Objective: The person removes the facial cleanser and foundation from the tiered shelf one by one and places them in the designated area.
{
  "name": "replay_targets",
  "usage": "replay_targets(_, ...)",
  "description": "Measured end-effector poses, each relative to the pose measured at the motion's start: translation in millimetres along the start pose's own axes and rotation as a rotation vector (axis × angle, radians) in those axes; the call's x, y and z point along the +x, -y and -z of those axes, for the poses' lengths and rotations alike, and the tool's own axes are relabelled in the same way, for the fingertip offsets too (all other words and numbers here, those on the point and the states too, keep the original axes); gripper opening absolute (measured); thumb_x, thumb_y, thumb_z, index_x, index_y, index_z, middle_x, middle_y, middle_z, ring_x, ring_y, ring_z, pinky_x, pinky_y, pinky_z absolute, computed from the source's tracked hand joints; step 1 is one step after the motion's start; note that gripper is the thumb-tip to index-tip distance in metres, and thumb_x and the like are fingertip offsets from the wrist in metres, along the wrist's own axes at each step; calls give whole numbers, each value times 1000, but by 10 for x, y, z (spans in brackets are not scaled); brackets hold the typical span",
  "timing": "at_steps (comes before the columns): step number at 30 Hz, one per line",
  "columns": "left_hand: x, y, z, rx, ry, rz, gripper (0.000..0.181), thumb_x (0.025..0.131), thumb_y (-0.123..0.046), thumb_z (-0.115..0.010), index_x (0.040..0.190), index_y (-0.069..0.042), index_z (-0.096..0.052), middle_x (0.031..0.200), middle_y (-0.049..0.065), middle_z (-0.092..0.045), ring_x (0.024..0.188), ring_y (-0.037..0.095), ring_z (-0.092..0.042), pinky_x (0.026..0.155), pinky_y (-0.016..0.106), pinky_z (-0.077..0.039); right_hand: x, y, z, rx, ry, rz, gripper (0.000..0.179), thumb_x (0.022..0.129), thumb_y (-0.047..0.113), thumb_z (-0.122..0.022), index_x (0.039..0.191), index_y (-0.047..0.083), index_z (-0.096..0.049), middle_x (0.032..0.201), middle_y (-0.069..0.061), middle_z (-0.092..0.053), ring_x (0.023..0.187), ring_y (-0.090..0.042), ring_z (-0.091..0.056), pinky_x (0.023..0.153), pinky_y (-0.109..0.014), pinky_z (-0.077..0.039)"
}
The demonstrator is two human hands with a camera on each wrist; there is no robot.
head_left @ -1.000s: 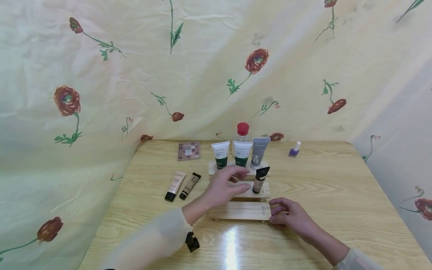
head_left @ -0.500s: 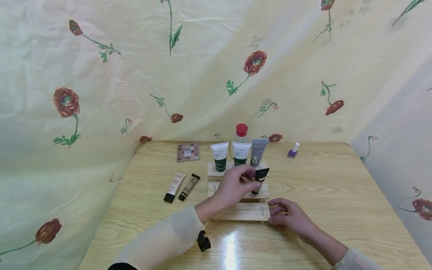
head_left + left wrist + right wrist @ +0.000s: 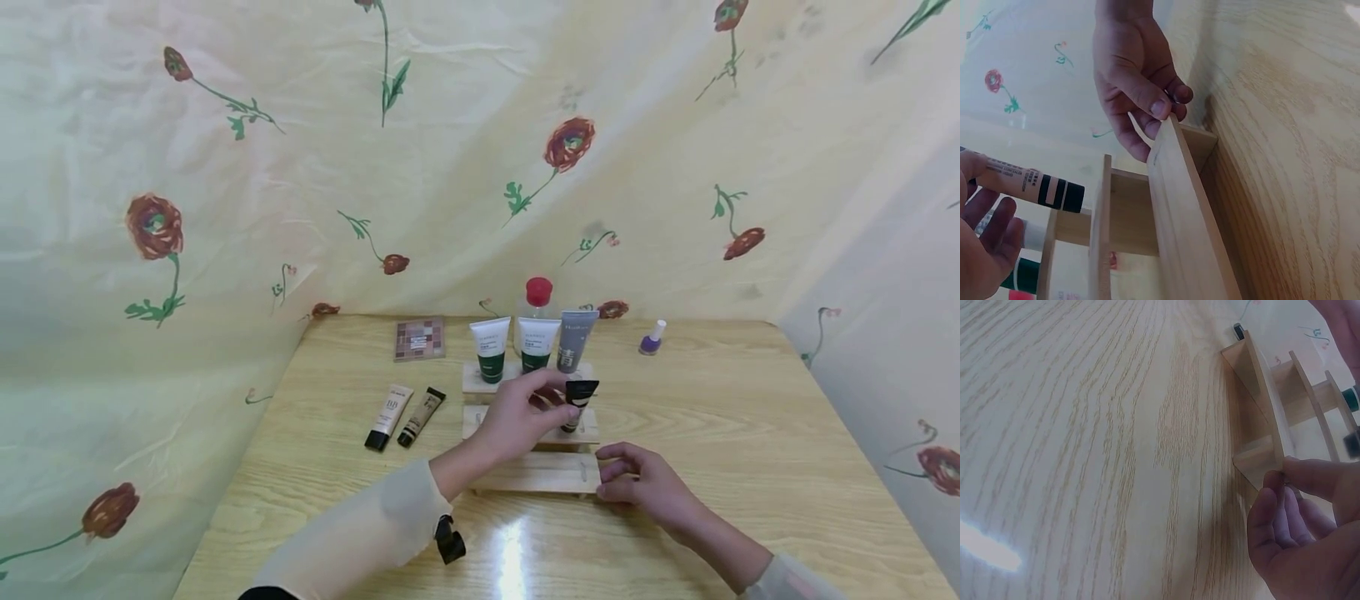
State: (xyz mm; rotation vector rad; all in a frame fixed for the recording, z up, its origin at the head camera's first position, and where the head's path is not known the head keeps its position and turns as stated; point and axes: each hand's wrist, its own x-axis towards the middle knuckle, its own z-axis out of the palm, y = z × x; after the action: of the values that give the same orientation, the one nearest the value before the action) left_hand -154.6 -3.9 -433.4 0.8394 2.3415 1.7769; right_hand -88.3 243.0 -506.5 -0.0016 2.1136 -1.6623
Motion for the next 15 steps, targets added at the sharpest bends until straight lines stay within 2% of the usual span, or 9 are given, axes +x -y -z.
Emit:
replay_targets(4,-93,-49,76,-16,-18,-7,27,94,-24,-77,120,-21,-70,112,-8,-73,103,6,-67,90,30,-57,-8,-11,-5,7,2,-1,62,89,5,-76,141,-9,-46,107,-18,-64,89,-26,-70,74,-40,-62)
replay_targets(7,-191,-118,185,-44,-33,-2,26,94,-24,-77,120,-21,-70,112,-7,-72,106,8,-66,96,36,-56,-13,-20,-4,11,1,-7,62,89,4,-76,141,-10,-46,108,-18,-64,89,-26,-70,74,-40,-62)
replay_targets(9,-270,-170,286,-77,-46,12,29,94,-21,-76,122,-19,-70,114,-3,-72,106,11,-67,97,38,-56,-13,-26,-2,12,1,-9,62,89,3,-76,141,-10,-46,108,-18,-64,89,-26,-70,74,-40,-62)
replay_targets(15,-533,-225,710,-150,-109,38,33,94,-9,-74,126,-7,-68,115,13,-70,101,23,-68,86,33,-61,-13,-19,-1,6,9,-1,63,89,3,-76,142,-10,-45,108,-18,-63,90,-26,-70,75,-40,-62)
